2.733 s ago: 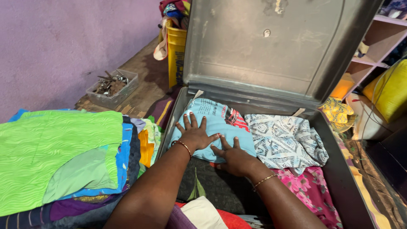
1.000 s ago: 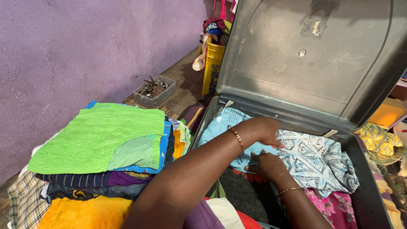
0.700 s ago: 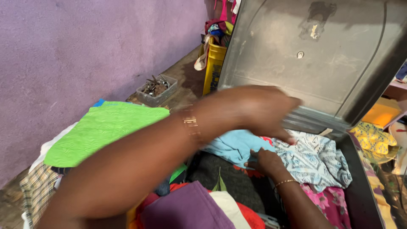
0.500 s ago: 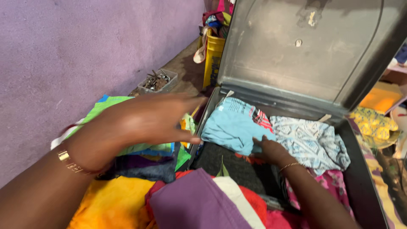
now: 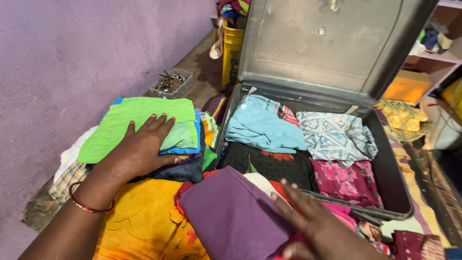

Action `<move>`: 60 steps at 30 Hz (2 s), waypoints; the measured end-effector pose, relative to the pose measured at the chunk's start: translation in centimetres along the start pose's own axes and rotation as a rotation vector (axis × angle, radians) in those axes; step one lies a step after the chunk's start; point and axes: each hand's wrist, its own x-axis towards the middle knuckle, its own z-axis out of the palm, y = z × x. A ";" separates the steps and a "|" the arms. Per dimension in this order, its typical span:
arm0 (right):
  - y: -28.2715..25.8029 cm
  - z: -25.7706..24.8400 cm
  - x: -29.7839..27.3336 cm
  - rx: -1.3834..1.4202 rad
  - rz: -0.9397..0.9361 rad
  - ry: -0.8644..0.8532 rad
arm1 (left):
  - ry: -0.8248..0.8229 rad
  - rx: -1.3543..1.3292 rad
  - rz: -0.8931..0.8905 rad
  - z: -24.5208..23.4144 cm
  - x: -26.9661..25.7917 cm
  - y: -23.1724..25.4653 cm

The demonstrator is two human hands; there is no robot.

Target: The person folds various garments and places them into an open suitcase. They handle shirts, pants, and other clothing items one by one, arranging them neatly inside the suitcase.

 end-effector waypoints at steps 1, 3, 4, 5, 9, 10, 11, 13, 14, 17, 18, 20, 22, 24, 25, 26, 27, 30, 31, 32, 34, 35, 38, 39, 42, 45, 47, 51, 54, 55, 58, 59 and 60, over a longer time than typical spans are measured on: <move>-0.3 1.6 -0.1 -0.077 -0.044 0.021 | 0.001 -0.022 0.013 0.4 0.1 0.0; -0.4 4.7 -0.5 -0.021 -0.047 0.036 | 0.001 -0.065 0.032 1.2 0.2 -0.5; -0.3 6.1 -0.7 0.111 -0.005 0.031 | 0.020 -0.088 0.061 1.5 0.3 -0.9; -0.2 7.4 -1.0 0.242 0.038 0.026 | 0.040 -0.110 0.091 1.7 0.3 -1.4; 0.5 10.0 -1.7 0.226 0.019 0.195 | 0.116 -0.222 0.168 2.0 0.0 -3.3; 0.4 10.3 -1.8 0.224 0.014 0.221 | 0.149 -0.220 0.178 2.0 -0.3 -3.7; 0.4 10.5 -1.9 0.222 0.010 0.247 | 0.183 -0.218 0.188 2.0 -0.6 -4.0; 0.4 10.9 -1.9 0.269 0.024 0.269 | 0.249 -0.162 0.176 1.9 -0.9 -4.1; 0.4 11.0 -1.8 0.291 0.029 0.281 | 0.284 -0.111 0.153 1.9 -1.0 -4.1; 0.5 11.6 -1.8 0.319 0.089 0.289 | 0.451 -0.034 0.197 1.9 -1.5 -4.4; 0.7 11.9 -1.8 0.309 0.083 0.293 | 0.517 -0.021 0.230 2.0 -1.5 -4.6; 1.1 12.3 -1.9 0.288 0.071 0.306 | 0.563 -0.071 0.223 2.0 -1.6 -4.9; 1.7 12.6 -1.9 0.297 0.051 0.282 | 0.585 -0.084 0.206 1.7 -1.3 -5.1; 2.3 13.2 -2.0 0.290 0.042 0.269 | 0.583 -0.061 0.178 0.7 -0.5 -5.3; 2.5 13.5 -2.0 0.279 0.041 0.266 | 0.593 -0.068 0.177 0.0 -0.2 -5.3; 2.8 13.8 -2.0 0.268 0.039 0.263 | 0.604 -0.076 0.177 -1.1 0.1 -5.3; 3.1 14.1 -2.0 0.262 0.030 0.267 | 0.615 -0.084 0.176 -2.3 0.3 -5.3; 3.7 14.8 -2.1 0.248 0.013 0.277 | 0.660 -0.029 0.204 -6.4 1.0 -3.7; 3.7 14.9 -2.0 0.245 0.009 0.281 | 0.672 -0.035 0.216 -7.7 1.0 -2.8; 3.8 14.9 -2.0 0.241 0.006 0.287 | 0.686 -0.041 0.229 -8.9 1.1 -1.8; 3.4 14.5 -1.9 0.254 0.015 0.288 | 0.712 -0.099 0.279 -10.7 1.1 0.8; 3.1 14.0 -1.8 0.261 0.019 0.288 | 0.723 -0.150 0.316 -11.3 1.1 2.2; 2.2 11.6 -1.9 0.370 0.005 0.213 | 0.685 -0.395 0.480 -11.9 2.2 6.7; 1.9 10.5 -2.4 0.446 0.038 0.186 | 0.656 -0.492 0.544 -11.8 2.8 8.2; 1.9 6.8 -3.9 0.667 0.149 0.185 | 0.407 -0.892 0.614 -10.0 5.2 12.8; 3.5 4.3 -5.1 0.904 0.232 0.346 | 0.002 -1.431 0.848 -5.6 8.8 18.1; 5.6 3.3 -5.3 1.071 0.205 0.471 | -0.226 -1.668 0.709 -1.4 11.0 21.4; 7.6 5.6 -5.2 1.713 0.267 0.959 | -0.322 -1.507 0.608 7.6 14.9 23.5; 8.3 6.4 -5.0 1.858 0.331 1.056 | -0.393 -1.500 0.322 13.1 16.5 24.6; 8.4 6.1 -4.7 1.777 0.439 1.007 | -0.457 -1.624 0.274 14.4 16.5 25.0; 8.7 3.4 -3.1 1.633 0.702 0.836 | -0.525 -1.818 0.155 15.0 16.5 25.4; 8.9 2.4 -2.3 1.599 0.780 0.771 | -0.526 -1.855 0.119 14.6 15.9 25.5; 9.3 1.4 -1.4 1.584 0.781 0.747 | -0.505 -1.908 0.099 14.1 15.2 25.6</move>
